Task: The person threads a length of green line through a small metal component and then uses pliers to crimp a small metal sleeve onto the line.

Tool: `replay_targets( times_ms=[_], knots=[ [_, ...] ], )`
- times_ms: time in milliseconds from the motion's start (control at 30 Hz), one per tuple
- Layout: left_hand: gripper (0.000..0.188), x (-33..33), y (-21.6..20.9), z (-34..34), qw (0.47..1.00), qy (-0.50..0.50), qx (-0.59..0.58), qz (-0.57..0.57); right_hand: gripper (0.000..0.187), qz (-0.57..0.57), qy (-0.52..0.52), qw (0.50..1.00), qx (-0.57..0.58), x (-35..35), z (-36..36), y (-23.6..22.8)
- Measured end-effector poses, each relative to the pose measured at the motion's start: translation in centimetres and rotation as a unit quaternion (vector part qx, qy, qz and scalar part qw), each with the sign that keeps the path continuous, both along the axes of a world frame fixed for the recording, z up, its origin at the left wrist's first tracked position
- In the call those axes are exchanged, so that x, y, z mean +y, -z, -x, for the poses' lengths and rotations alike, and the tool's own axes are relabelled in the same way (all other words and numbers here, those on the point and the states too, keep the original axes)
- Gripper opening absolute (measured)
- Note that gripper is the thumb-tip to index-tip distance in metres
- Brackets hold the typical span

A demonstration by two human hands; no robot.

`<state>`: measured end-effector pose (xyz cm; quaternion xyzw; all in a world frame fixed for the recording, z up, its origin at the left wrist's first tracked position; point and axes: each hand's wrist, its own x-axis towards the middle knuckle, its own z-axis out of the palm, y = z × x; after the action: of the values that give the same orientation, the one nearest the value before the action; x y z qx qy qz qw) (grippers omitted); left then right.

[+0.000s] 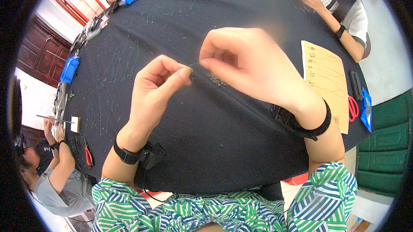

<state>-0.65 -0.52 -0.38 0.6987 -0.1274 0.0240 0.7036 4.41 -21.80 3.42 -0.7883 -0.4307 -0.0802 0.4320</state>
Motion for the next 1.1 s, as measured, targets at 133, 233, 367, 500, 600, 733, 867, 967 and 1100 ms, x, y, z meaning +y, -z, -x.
replay_targets(
  times_ms=[133, 233, 367, 500, 600, 733, 867, 967, 1100],
  knots=[
    [0.009, -0.17, 0.00, 0.01, 1.000, 0.005, -0.001, 0.017, 0.005, 0.001, 0.001, 1.000, -0.004, 0.06, 0.06, -0.15],
    [0.010, -0.15, -0.12, 0.14, 1.000, 0.013, 0.006, 0.011, 0.005, -0.009, -0.005, 1.000, -0.012, 0.18, 0.05, -0.01],
    [0.011, -0.18, -0.15, 0.11, 1.000, 0.018, 0.014, 0.018, 0.005, 0.003, -0.006, 1.000, -0.020, 0.22, 0.08, -0.02],
    [0.012, -0.26, -0.12, 0.17, 1.000, 0.015, 0.012, 0.021, 0.005, 0.018, -0.002, 0.998, -0.063, 0.18, 0.06, -0.25],
    [0.012, -0.22, -0.11, 0.11, 1.000, 0.018, 0.015, 0.011, 0.006, 0.033, -0.009, 0.995, -0.091, 0.08, -0.03, -0.28],
    [0.012, -0.20, 0.04, 0.06, 1.000, 0.019, 0.011, 0.007, 0.005, 0.038, -0.009, 0.994, -0.103, 0.08, 0.00, -0.17],
    [0.012, -0.20, 0.02, 0.10, 1.000, 0.020, 0.006, 0.004, 0.005, 0.049, -0.007, 0.992, -0.117, 0.10, 0.05, -0.19],
    [0.012, -0.26, 0.04, 0.07, 1.000, 0.019, 0.004, 0.005, 0.005, 0.050, -0.006, 0.992, -0.119, 0.09, 0.13, -0.27],
    [0.012, -0.26, 0.04, 0.05, 1.000, 0.017, 0.002, -0.002, 0.005, 0.055, -0.011, 0.991, -0.122, 0.09, 0.09, -0.16]
  ],
)
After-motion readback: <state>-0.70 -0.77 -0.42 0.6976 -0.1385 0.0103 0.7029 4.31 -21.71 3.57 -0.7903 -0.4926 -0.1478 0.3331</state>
